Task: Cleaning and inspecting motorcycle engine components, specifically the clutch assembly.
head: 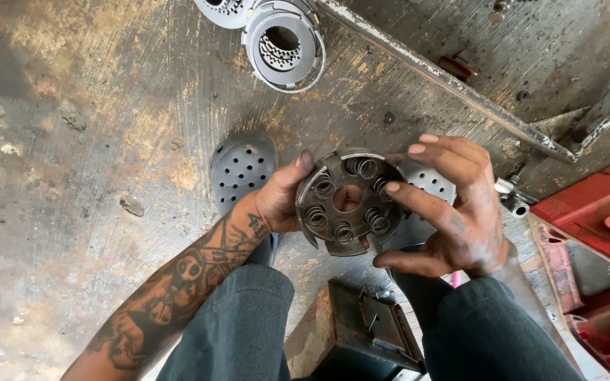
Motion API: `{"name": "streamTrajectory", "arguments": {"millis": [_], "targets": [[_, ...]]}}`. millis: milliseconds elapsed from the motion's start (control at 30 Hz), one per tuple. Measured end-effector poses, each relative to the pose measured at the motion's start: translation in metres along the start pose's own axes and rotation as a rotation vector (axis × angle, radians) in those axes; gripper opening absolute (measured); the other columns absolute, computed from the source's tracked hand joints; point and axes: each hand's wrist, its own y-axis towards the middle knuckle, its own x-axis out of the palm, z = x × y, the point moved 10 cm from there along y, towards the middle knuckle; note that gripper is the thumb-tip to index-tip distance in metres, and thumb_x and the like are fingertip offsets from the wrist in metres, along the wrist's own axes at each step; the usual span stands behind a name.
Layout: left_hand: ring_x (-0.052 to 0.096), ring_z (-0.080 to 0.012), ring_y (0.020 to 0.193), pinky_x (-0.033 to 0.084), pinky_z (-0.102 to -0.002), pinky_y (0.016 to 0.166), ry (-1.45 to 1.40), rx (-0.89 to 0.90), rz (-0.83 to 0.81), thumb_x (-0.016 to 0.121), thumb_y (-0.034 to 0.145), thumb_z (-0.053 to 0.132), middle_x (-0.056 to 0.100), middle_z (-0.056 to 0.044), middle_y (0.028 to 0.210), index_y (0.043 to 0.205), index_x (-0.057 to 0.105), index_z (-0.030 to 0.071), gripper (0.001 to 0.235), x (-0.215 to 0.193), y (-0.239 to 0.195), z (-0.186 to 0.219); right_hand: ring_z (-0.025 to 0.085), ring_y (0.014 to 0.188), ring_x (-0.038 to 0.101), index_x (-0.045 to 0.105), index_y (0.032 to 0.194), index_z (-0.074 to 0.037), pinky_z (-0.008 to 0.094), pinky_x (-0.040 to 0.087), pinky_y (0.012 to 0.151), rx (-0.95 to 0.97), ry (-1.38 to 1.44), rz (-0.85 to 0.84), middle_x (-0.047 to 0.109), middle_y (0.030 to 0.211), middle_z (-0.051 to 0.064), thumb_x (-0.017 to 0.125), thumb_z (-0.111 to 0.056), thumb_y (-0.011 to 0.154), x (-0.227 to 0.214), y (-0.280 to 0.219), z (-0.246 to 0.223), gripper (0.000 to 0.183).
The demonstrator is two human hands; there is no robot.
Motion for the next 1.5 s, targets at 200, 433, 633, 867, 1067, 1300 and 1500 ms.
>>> {"name": "streamTrajectory", "arguments": {"millis": [200,433,633,867,1067,1300,1500], "targets": [[0.072,-0.0285,0.102,0.06,-0.042,0.088,-0.045,-0.003,-0.008,0.064,0.095,0.06,0.073,-0.02,0.115,0.14,0.057,-0.004,0.079,0.003,0.001,-0.005,0.04,0.133,0.048,0.063,0.134,-0.011,0.068,0.046,0.115,0.001,-0.053,-0.056,0.049,0.139,0.026,0.068,-0.077,0.079,0.01,0.002,0.003,0.085],[0.072,-0.0307,0.104,0.058,-0.046,0.093,-0.038,-0.04,-0.023,0.061,0.096,0.061,0.073,-0.02,0.116,0.131,0.062,-0.004,0.074,0.004,0.002,-0.011,0.04,0.137,0.045,0.068,0.134,-0.017,0.067,0.044,0.116,0.035,-0.075,-0.114,0.048,0.144,0.024,0.072,-0.077,0.078,0.014,0.001,0.005,0.082],[0.072,-0.0288,0.104,0.06,-0.043,0.092,-0.049,0.002,-0.017,0.063,0.096,0.059,0.072,-0.019,0.116,0.139,0.057,-0.004,0.077,0.005,0.001,-0.005,0.04,0.138,0.045,0.068,0.135,-0.017,0.066,0.044,0.117,0.045,-0.067,-0.13,0.047,0.146,0.022,0.071,-0.076,0.078,0.014,0.001,0.004,0.082],[0.073,-0.0272,0.097,0.062,-0.04,0.086,-0.064,-0.021,0.04,0.067,0.092,0.059,0.074,-0.02,0.109,0.135,0.059,-0.006,0.078,-0.004,0.002,-0.008,0.038,0.136,0.046,0.068,0.133,-0.016,0.064,0.046,0.115,0.029,-0.058,-0.106,0.049,0.144,0.021,0.067,-0.078,0.079,0.012,0.003,0.0,0.083],[0.072,-0.0277,0.097,0.062,-0.039,0.079,-0.033,-0.022,0.021,0.064,0.094,0.06,0.073,-0.019,0.108,0.135,0.059,-0.004,0.076,0.005,0.003,-0.004,0.04,0.137,0.046,0.066,0.135,-0.013,0.067,0.045,0.116,0.025,-0.06,-0.106,0.049,0.145,0.023,0.07,-0.076,0.079,0.014,0.002,0.001,0.084],[0.071,-0.0295,0.099,0.059,-0.046,0.084,0.021,-0.028,-0.017,0.064,0.093,0.061,0.072,-0.018,0.11,0.141,0.054,-0.002,0.08,0.014,0.004,-0.003,0.04,0.135,0.049,0.068,0.132,-0.012,0.065,0.045,0.115,0.03,-0.079,-0.117,0.052,0.142,0.022,0.072,-0.076,0.077,0.012,0.007,-0.002,0.084],[0.073,-0.0261,0.095,0.061,-0.04,0.083,-0.052,-0.005,0.061,0.062,0.096,0.058,0.074,-0.019,0.11,0.136,0.06,-0.004,0.073,-0.004,0.001,-0.004,0.04,0.133,0.052,0.066,0.135,-0.012,0.064,0.045,0.115,0.03,-0.084,-0.124,0.054,0.141,0.022,0.07,-0.078,0.077,0.011,0.007,-0.004,0.087]]}}
